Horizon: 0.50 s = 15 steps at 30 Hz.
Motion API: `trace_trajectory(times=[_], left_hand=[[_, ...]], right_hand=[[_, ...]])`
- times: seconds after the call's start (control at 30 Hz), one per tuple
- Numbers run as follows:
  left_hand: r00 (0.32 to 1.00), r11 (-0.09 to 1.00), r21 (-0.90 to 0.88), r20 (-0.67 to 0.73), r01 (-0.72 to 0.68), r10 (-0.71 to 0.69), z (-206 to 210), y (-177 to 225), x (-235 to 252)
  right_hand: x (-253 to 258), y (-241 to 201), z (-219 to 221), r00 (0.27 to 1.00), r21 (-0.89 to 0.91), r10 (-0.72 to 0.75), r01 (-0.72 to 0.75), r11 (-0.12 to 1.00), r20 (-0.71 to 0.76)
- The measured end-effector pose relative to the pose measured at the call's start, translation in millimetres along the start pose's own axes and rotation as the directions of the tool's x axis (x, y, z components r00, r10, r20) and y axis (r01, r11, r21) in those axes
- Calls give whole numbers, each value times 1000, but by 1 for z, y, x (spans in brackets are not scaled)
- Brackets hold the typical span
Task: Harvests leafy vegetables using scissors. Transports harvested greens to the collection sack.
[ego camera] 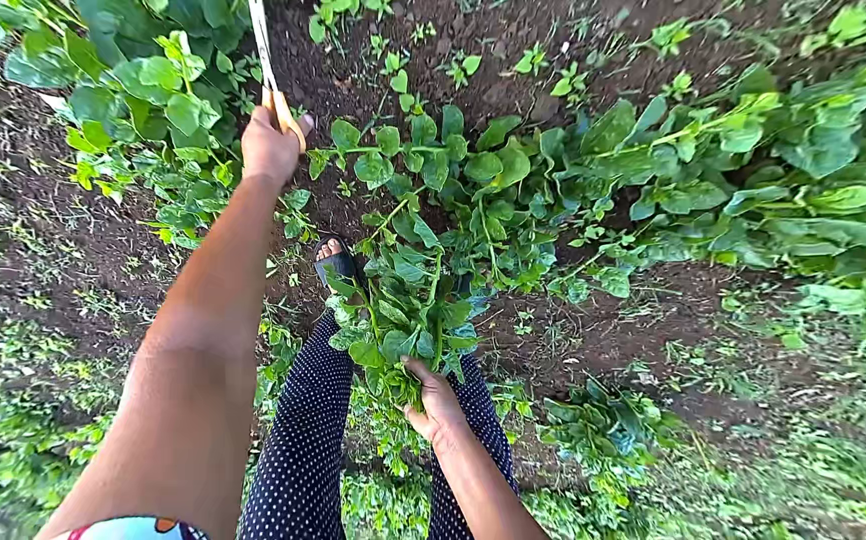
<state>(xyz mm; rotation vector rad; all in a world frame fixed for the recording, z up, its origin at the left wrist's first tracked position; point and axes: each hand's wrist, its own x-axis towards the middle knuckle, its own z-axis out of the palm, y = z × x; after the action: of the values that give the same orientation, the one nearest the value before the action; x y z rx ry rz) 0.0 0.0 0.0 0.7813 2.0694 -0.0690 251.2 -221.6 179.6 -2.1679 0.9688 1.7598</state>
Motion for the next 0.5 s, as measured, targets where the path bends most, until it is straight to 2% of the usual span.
trace_trajectory(times=[0.1, 0.23, 0.37, 0.5], left_hand=[[975, 992, -67, 205, 104, -88, 9, -9, 11], [905, 948, -228, 409, 224, -115, 12, -10, -22], [870, 901, -354, 490, 251, -51, 11, -6, -73], [858, 927, -229, 491, 296, -152, 21, 9, -87]], right_hand=[[5, -6, 4, 1000, 9, 19, -19, 1000, -3], [-1, -21, 12, 1000, -29, 29, -29, 999, 5], [-8, -36, 17, 999, -40, 16, -15, 999, 27], [-8, -45, 21, 999, 4, -29, 28, 1000, 35]])
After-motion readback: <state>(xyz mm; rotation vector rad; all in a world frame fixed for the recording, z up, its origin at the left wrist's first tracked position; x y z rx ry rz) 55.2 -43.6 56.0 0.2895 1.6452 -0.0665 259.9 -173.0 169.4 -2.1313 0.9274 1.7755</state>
